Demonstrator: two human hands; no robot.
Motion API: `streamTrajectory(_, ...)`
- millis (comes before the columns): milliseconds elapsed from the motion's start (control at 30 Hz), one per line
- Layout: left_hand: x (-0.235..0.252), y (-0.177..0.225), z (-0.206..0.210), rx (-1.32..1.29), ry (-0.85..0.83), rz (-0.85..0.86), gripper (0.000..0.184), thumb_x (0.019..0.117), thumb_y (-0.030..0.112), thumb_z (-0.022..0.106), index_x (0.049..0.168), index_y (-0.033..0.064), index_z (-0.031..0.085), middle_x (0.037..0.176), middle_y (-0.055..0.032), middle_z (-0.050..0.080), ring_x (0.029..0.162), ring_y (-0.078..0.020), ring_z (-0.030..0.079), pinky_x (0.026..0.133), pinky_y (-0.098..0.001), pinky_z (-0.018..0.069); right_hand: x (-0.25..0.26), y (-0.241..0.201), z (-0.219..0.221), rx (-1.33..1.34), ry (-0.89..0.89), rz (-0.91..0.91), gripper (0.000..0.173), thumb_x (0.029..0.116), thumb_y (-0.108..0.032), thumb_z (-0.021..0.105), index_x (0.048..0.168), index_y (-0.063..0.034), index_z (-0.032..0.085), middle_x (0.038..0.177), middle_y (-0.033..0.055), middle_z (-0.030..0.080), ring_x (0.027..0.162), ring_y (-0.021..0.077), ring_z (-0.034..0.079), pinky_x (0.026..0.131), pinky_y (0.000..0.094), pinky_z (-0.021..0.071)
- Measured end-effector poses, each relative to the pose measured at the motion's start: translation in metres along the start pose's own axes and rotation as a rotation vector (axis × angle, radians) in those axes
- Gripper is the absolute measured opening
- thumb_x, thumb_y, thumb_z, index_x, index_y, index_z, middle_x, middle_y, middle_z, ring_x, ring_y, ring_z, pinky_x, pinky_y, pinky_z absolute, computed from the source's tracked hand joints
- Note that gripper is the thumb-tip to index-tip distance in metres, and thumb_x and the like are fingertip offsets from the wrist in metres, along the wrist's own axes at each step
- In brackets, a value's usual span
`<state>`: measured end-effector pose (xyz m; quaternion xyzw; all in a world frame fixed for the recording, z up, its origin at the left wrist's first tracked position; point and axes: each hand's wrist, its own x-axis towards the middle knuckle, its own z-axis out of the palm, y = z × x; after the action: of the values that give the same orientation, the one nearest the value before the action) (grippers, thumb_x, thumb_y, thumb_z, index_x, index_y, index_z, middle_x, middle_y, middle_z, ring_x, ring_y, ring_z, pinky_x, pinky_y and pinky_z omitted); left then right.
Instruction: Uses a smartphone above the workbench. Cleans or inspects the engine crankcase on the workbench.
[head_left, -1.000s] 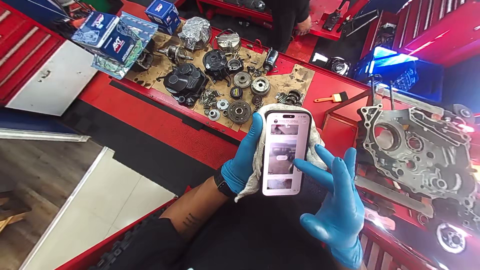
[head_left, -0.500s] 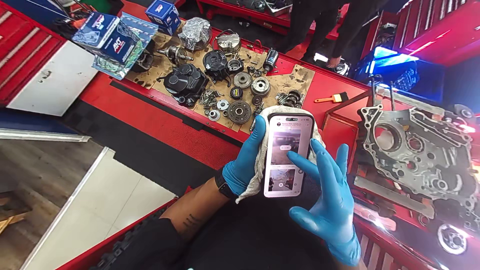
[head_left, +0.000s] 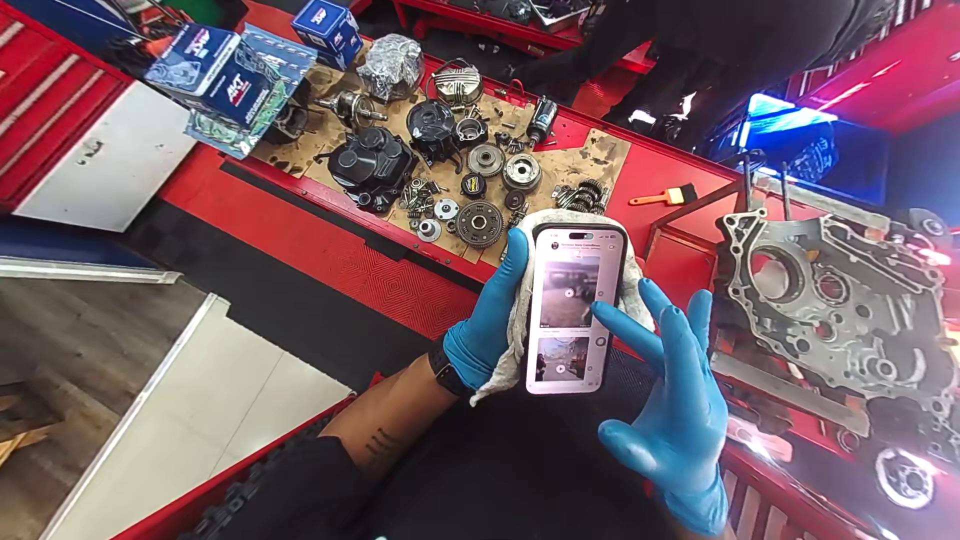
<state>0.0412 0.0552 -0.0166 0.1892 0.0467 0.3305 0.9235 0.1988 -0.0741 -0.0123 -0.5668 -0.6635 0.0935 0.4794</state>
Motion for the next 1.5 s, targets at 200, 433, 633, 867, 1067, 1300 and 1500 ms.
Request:
streamTrajectory(200,0.0,0.0,0.002,0.011,0.009,-0.001,0.054,0.1022,0.058,0.046,0.126,0.0139,0.067,0.118,-0.0077,0.073,0.114,-0.015,0.069,0.099,-0.034,0.0564,0.0,0.0,-0.001,0.005,0.006,0.003,0.085,0.0911,-0.068,0.054,0.161,-0.0271,0.027,0.147,-0.0115,0.059,0.148,0.0184,0.042,0.125,0.0668,0.0037)
streamTrajectory(433,0.0,0.0,0.001,0.037,0.027,0.002,0.054,0.1022,0.058,0.046,0.126,0.0135,0.066,0.118,-0.0072,0.073,0.114,-0.0146,0.069,0.099,-0.0336,0.0566,0.0,0.002,-0.002,0.01,0.003,-0.002,0.085,0.0911,-0.068,0.055,0.162,-0.0288,0.026,0.149,-0.0115,0.057,0.148,0.0177,0.041,0.125,0.0669,0.0043)
streamTrajectory(633,0.0,0.0,0.003,0.044,0.026,-0.002,0.054,0.101,0.058,0.05,0.126,0.0133,0.066,0.117,-0.0071,0.073,0.113,-0.0142,0.069,0.099,-0.0331,0.0567,0.002,-0.002,0.002,-0.004,-0.04,-0.016,0.086,0.0902,-0.071,0.055,0.16,-0.0278,0.03,0.15,-0.0124,0.056,0.151,0.0166,0.035,0.124,0.0664,-0.0034)
streamTrajectory(867,-0.001,-0.001,0.001,0.024,-0.011,-0.015,0.054,0.1006,0.058,0.051,0.127,0.0122,0.065,0.119,-0.0074,0.072,0.114,-0.0144,0.068,0.1,-0.0333,0.0558,0.003,-0.005,0.006,-0.03,-0.085,-0.013,0.091,0.0893,-0.075,0.054,0.161,-0.0277,0.025,0.154,-0.0125,0.052,0.155,0.0187,0.026,0.124,0.0656,-0.0056)
streamTrajectory(1067,-0.002,0.003,0.001,-0.013,-0.01,-0.004,0.053,0.1013,0.057,0.049,0.126,0.014,0.067,0.119,-0.0071,0.073,0.115,-0.0144,0.068,0.1,-0.0335,0.0561,0.0,0.0,-0.004,0.051,0.04,0.006,0.092,0.0884,-0.073,0.054,0.164,-0.0344,0.018,0.152,-0.0115,0.054,0.15,0.0237,0.039,0.125,0.068,0.0063)
streamTrajectory(1300,-0.003,0.002,0.003,-0.005,-0.017,-0.003,0.053,0.1014,0.058,0.048,0.126,0.0153,0.067,0.119,-0.0062,0.073,0.115,-0.014,0.068,0.1,-0.0335,0.056,-0.002,0.0,-0.005,0.051,0.049,0.024,0.092,0.0888,-0.073,0.053,0.164,-0.0362,0.016,0.151,-0.0121,0.055,0.148,0.0234,0.041,0.125,0.0677,0.0074)
streamTrajectory(1500,-0.004,0.002,0.003,-0.03,-0.024,-0.012,0.054,0.101,0.059,0.049,0.128,0.0152,0.066,0.12,-0.0069,0.072,0.116,-0.0147,0.067,0.101,-0.0343,0.0554,-0.003,-0.001,-0.005,0.061,0.053,0.019,0.09,0.0892,-0.074,0.053,0.164,-0.0371,0.018,0.152,-0.0125,0.054,0.149,0.0234,0.041,0.125,0.068,0.0071)
